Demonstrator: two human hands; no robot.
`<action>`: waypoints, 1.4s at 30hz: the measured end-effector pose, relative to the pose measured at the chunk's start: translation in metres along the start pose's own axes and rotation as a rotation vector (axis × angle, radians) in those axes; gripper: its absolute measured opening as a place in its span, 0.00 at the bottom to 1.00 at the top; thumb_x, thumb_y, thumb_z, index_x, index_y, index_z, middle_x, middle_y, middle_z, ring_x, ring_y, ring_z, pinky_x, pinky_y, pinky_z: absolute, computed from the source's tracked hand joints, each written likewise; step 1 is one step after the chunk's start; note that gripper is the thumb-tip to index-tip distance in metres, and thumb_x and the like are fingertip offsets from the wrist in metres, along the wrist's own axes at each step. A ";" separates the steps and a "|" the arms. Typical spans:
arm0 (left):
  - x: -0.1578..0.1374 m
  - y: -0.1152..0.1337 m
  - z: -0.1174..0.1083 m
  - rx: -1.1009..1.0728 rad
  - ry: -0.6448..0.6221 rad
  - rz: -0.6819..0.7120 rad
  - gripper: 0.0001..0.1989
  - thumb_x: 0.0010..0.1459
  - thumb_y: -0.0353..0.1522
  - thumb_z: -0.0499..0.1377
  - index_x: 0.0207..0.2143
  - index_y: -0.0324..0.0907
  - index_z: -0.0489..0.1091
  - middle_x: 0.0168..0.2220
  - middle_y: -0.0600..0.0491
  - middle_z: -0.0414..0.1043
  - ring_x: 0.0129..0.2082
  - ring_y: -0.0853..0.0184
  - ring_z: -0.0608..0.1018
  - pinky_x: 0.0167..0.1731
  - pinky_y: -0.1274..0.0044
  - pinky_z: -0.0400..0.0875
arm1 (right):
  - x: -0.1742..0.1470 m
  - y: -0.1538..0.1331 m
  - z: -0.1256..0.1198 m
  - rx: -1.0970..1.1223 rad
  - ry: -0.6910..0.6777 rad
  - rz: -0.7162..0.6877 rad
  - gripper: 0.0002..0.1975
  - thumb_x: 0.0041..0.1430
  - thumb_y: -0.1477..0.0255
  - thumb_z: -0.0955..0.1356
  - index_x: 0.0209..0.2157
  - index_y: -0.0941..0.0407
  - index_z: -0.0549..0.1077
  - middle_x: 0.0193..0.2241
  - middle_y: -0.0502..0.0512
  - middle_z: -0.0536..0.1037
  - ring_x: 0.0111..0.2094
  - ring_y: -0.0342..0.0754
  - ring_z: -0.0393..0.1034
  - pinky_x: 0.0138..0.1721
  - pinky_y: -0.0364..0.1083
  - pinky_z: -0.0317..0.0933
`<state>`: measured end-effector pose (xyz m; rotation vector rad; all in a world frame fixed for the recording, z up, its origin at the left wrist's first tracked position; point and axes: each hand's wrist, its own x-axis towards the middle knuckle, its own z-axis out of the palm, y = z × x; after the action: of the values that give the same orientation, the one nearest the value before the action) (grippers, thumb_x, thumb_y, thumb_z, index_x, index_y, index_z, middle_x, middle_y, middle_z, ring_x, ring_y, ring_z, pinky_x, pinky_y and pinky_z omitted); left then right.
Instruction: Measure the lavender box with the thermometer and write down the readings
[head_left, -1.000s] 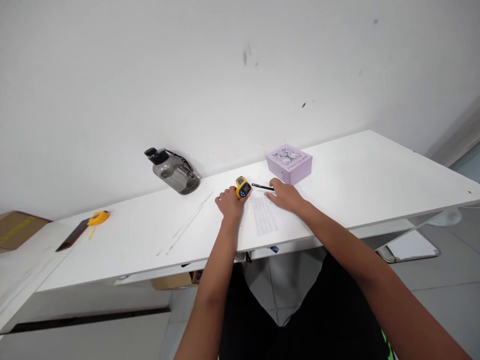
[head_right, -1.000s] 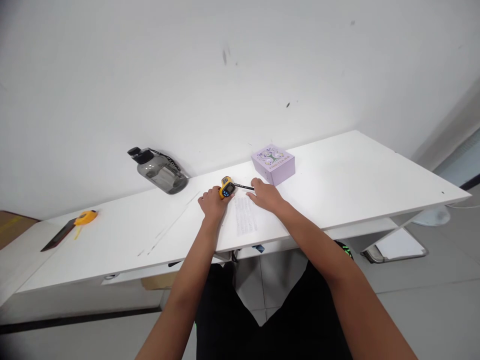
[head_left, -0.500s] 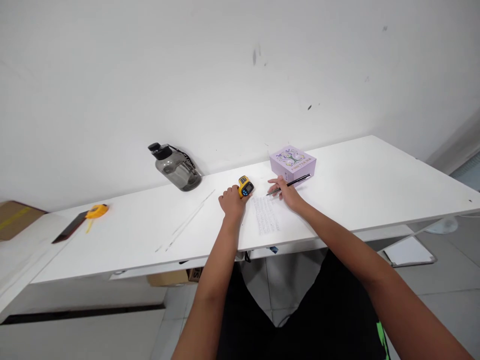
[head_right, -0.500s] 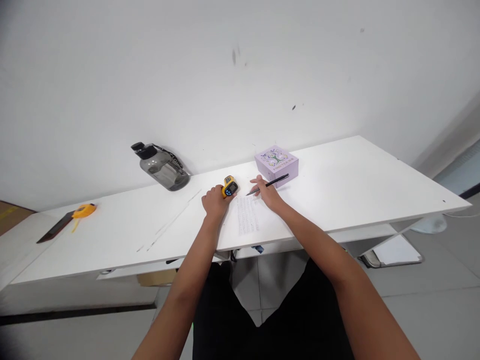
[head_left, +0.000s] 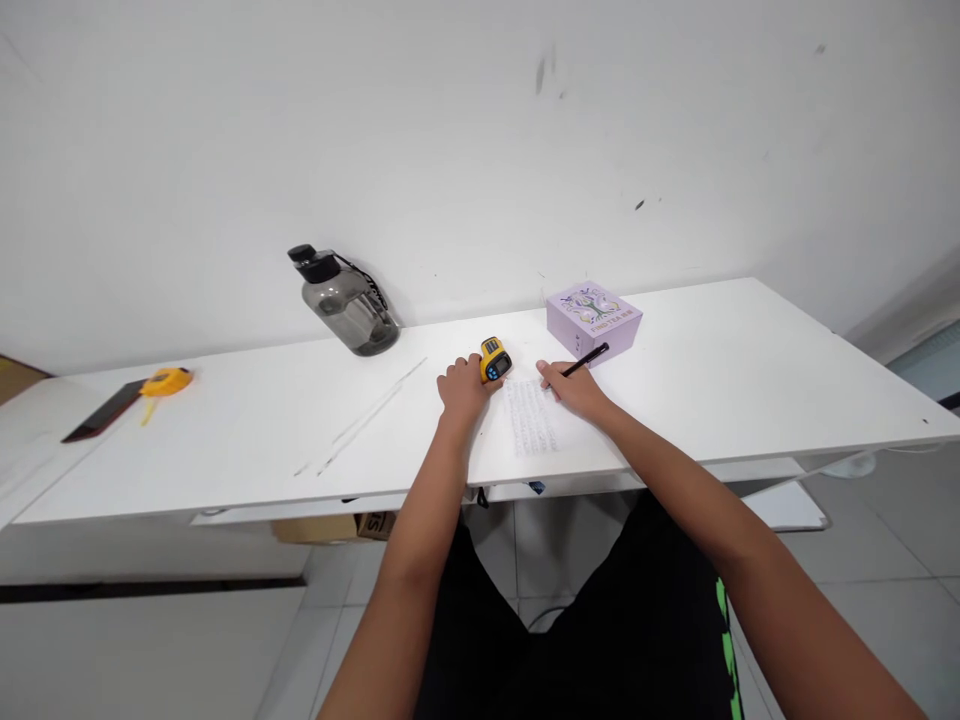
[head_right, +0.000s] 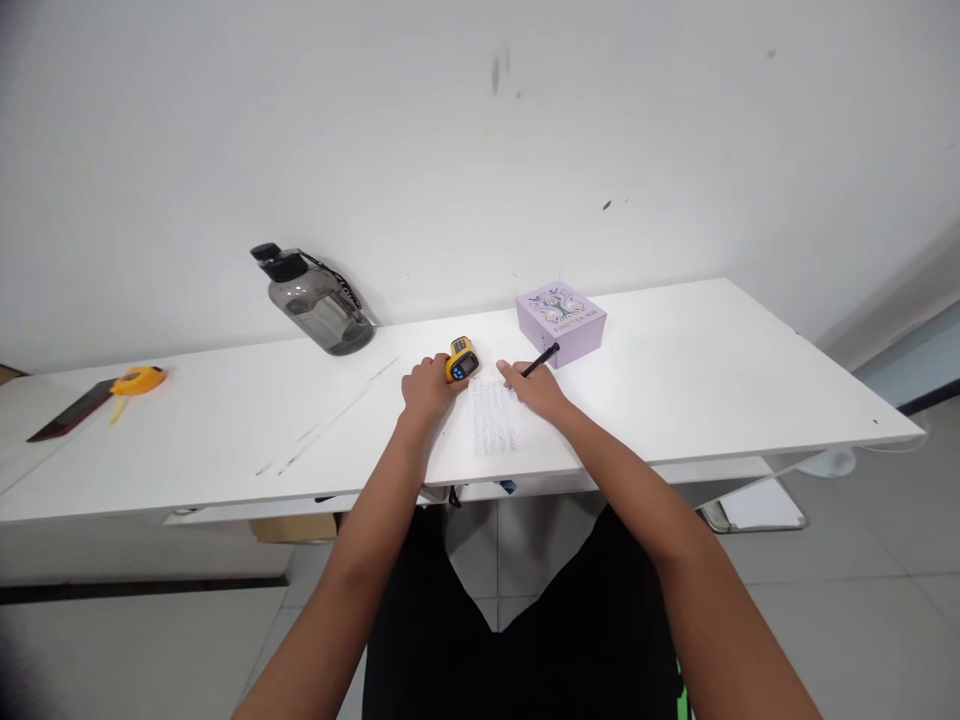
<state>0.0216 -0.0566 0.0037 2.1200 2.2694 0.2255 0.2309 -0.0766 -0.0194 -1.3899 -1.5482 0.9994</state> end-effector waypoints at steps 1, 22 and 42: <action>-0.001 0.000 -0.001 -0.010 -0.007 0.004 0.26 0.58 0.50 0.58 0.54 0.48 0.65 0.52 0.44 0.72 0.53 0.52 0.73 0.47 0.65 0.64 | 0.000 0.000 0.000 -0.023 -0.006 -0.006 0.27 0.60 0.48 0.64 0.21 0.55 0.73 0.16 0.49 0.69 0.25 0.46 0.65 0.31 0.46 0.56; -0.013 0.018 0.004 -0.111 0.374 0.163 0.24 0.66 0.49 0.49 0.53 0.46 0.71 0.59 0.44 0.68 0.62 0.52 0.63 0.62 0.63 0.53 | 0.003 0.009 -0.004 -0.137 -0.109 -0.140 0.22 0.60 0.54 0.64 0.19 0.54 0.67 0.19 0.48 0.70 0.25 0.44 0.62 0.31 0.45 0.53; -0.013 0.022 0.011 -0.078 0.199 0.211 0.26 0.57 0.44 0.64 0.57 0.49 0.68 0.64 0.45 0.61 0.65 0.48 0.58 0.62 0.60 0.55 | -0.001 -0.001 -0.004 -0.230 -0.130 -0.131 0.20 0.58 0.57 0.64 0.17 0.54 0.64 0.17 0.48 0.65 0.25 0.45 0.60 0.29 0.45 0.51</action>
<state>0.0458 -0.0669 -0.0056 2.3922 2.0870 0.5439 0.2344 -0.0771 -0.0175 -1.3784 -1.8745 0.8675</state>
